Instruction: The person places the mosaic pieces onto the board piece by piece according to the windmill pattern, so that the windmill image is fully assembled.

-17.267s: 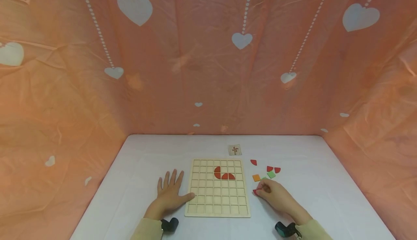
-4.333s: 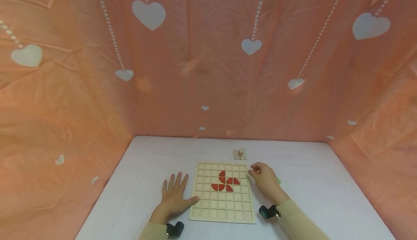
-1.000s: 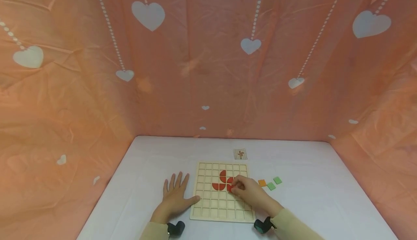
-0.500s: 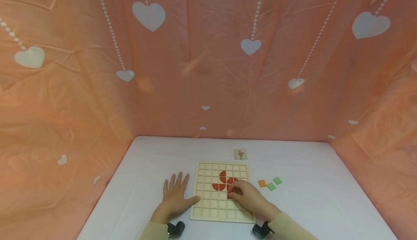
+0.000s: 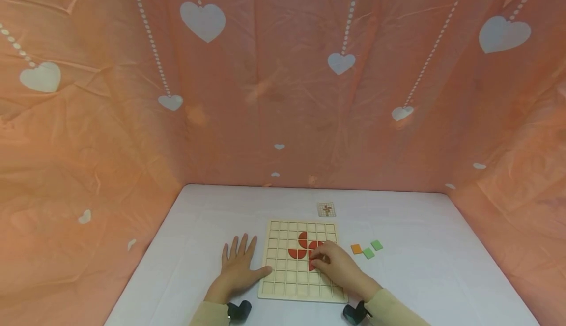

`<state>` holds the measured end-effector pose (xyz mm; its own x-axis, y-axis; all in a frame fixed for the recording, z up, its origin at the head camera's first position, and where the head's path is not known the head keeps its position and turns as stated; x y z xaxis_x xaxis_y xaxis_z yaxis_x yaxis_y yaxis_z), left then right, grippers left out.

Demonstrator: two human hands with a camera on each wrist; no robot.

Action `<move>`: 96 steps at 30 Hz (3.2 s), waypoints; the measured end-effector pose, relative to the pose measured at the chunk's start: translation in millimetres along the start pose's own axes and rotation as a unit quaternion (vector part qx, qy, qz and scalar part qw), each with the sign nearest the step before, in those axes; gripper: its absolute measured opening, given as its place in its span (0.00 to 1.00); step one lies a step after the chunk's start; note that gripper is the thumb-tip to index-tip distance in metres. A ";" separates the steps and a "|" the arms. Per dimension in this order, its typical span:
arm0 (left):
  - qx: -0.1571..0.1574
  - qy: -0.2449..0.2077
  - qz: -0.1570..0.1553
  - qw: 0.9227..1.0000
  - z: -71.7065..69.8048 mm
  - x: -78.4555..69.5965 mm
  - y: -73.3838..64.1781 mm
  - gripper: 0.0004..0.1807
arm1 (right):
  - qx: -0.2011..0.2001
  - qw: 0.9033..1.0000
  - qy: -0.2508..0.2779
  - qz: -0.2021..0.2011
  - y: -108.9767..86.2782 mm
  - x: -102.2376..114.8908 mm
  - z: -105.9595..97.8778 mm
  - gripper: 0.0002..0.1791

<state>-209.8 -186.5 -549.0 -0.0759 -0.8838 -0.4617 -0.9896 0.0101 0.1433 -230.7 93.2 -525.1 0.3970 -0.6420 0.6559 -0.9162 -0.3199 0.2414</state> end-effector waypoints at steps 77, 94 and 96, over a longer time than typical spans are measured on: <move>0.018 -0.005 -0.007 1.000 -5.0 0.2 -0.7 0.56 | -0.092 0.967 -0.021 0.235 -45.2 -104.8 -79.8 0.22; 0.015 0.001 -0.009 1.000 1.1 2.1 -0.5 0.57 | -0.126 0.964 -0.029 0.231 -46.8 -102.4 -76.8 0.18; 0.014 -0.001 -0.010 1.000 0.0 0.8 -1.6 0.57 | -0.128 0.963 -0.021 0.237 -47.3 -101.4 -77.4 0.19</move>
<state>-208.3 -187.2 -549.6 -0.0566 -0.8829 -0.4662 -0.9940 0.0062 0.1089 -231.9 227.3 -547.6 -0.0717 -0.7030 0.7075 -0.9763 0.1948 0.0946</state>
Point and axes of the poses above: each hand's wrist, its own y-axis towards the middle knuckle, its own z-axis out of the palm, x = y × z, the point moved 3 cm from there along y, towards the middle knuckle, and after that the axes turned 13 degrees about -x, right-handed, at the moved point
